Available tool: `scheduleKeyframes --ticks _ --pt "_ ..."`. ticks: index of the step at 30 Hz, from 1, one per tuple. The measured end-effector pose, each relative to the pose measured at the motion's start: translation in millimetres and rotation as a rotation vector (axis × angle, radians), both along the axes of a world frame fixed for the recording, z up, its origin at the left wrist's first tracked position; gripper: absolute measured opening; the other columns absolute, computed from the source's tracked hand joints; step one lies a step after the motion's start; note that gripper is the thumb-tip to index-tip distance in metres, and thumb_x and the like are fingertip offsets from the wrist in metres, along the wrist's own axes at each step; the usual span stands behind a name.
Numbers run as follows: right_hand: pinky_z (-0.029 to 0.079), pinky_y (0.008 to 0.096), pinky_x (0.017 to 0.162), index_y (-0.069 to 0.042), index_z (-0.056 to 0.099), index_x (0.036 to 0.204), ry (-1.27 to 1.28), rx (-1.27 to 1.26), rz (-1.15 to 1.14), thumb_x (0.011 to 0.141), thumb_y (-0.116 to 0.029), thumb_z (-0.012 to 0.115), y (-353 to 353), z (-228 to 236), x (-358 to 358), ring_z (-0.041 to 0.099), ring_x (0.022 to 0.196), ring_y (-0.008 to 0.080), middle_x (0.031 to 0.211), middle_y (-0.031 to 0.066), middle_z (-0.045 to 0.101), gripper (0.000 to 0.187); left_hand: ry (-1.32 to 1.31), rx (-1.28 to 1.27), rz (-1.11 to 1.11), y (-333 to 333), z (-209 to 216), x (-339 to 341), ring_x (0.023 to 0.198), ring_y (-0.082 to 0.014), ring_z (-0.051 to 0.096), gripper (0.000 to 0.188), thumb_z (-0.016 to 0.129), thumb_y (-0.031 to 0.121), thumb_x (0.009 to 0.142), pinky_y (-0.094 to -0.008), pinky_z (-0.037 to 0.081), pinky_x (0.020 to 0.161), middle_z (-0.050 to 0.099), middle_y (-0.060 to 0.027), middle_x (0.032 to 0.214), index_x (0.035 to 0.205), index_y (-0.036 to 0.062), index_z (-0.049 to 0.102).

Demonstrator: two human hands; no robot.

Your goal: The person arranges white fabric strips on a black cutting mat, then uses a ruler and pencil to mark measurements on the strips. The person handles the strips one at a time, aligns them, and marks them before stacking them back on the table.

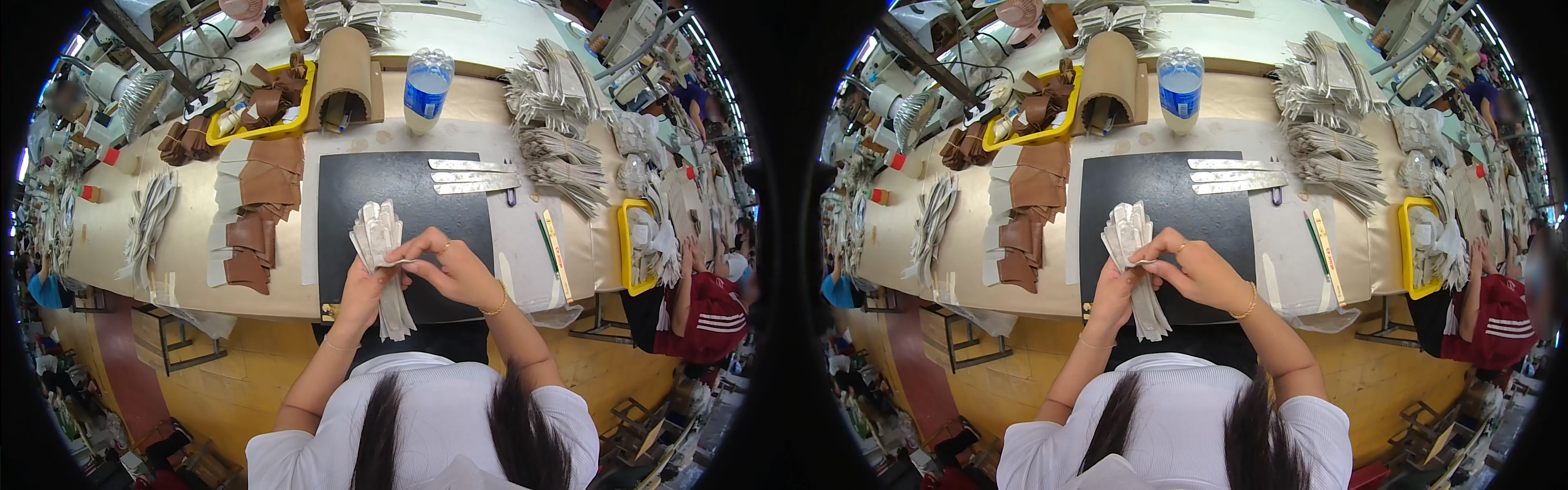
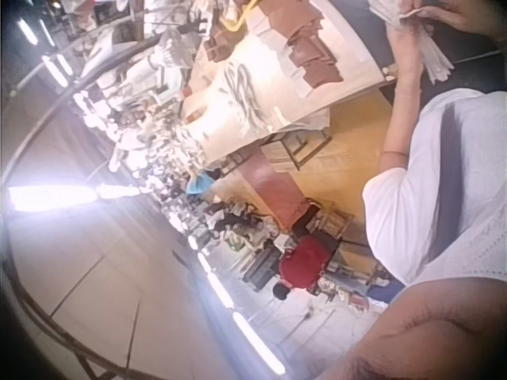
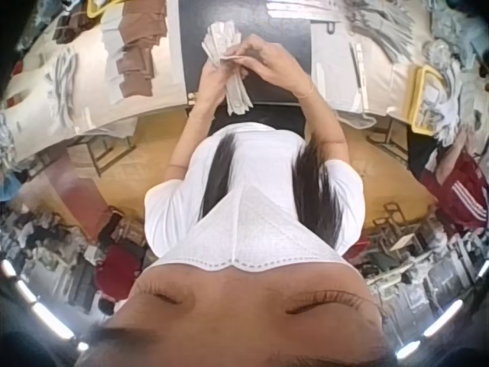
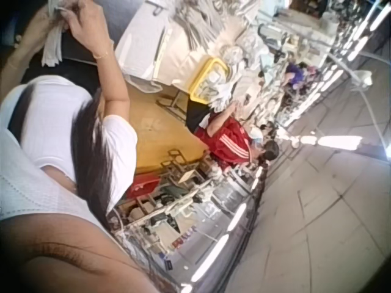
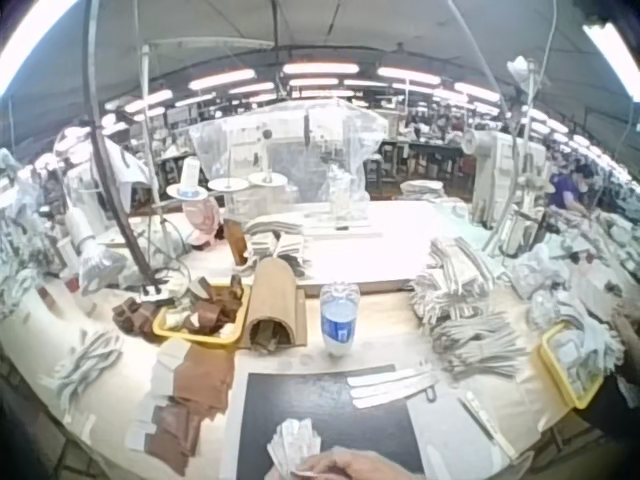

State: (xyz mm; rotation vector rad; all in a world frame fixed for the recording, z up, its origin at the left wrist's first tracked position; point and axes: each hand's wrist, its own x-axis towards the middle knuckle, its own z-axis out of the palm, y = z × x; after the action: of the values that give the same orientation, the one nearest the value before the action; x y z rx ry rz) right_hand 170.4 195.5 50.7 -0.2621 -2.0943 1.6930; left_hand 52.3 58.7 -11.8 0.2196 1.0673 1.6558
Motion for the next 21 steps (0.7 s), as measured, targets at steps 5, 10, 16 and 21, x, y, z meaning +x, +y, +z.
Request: scheduleKeyframes --ticks 5,10,16,21 --pt "0.052 0.0270 0.072 -0.006 0.052 0.102 0.228 -0.446 -0.109 0.101 -0.008 0.056 11.6 -0.9 15.6 0.065 0.080 0.0130 0.090 0.0076 0.065 0.005 0.051 0.015 -0.105 -1.3 16.5 -1.7 0.081 -0.0174 0.068 0.035 0.068 0.019 0.095 -0.0330 0.058 0.074 0.065 -0.0098 0.103 0.121 0.0021 0.052" --pt "0.049 0.0212 0.064 -0.002 0.059 0.108 0.019 -0.230 -0.323 0.098 -0.014 0.065 58.4 26.7 40.2 0.060 0.075 0.0087 0.086 0.0026 0.063 0.017 -0.130 -0.034 -0.082 -1.9 15.0 -3.7 0.082 -0.0191 0.068 0.034 0.064 0.020 0.098 -0.0335 0.058 0.074 0.065 -0.0129 0.104 0.123 0.0019 0.049" --pt "0.048 0.0340 0.079 -0.008 0.071 0.088 -0.534 0.498 -0.292 0.082 -0.018 0.077 102.4 -15.0 20.8 0.065 0.079 0.0157 0.086 0.0037 0.069 0.013 -0.077 -0.114 -0.095 0.9 11.9 0.1 0.082 -0.0194 0.068 0.034 0.063 0.017 0.098 -0.0331 0.058 0.074 0.065 -0.0138 0.104 0.124 0.0014 0.048" --pt "0.039 0.0402 0.091 -0.013 0.070 0.098 -0.397 0.808 -0.462 0.075 -0.024 0.082 93.0 -49.2 29.1 0.057 0.096 0.0237 0.094 0.0032 0.060 0.029 -0.070 -0.133 -0.068 -3.5 13.0 -1.3 0.081 -0.0193 0.068 0.034 0.063 0.016 0.097 -0.0326 0.058 0.074 0.065 -0.0136 0.103 0.124 0.0013 0.048"
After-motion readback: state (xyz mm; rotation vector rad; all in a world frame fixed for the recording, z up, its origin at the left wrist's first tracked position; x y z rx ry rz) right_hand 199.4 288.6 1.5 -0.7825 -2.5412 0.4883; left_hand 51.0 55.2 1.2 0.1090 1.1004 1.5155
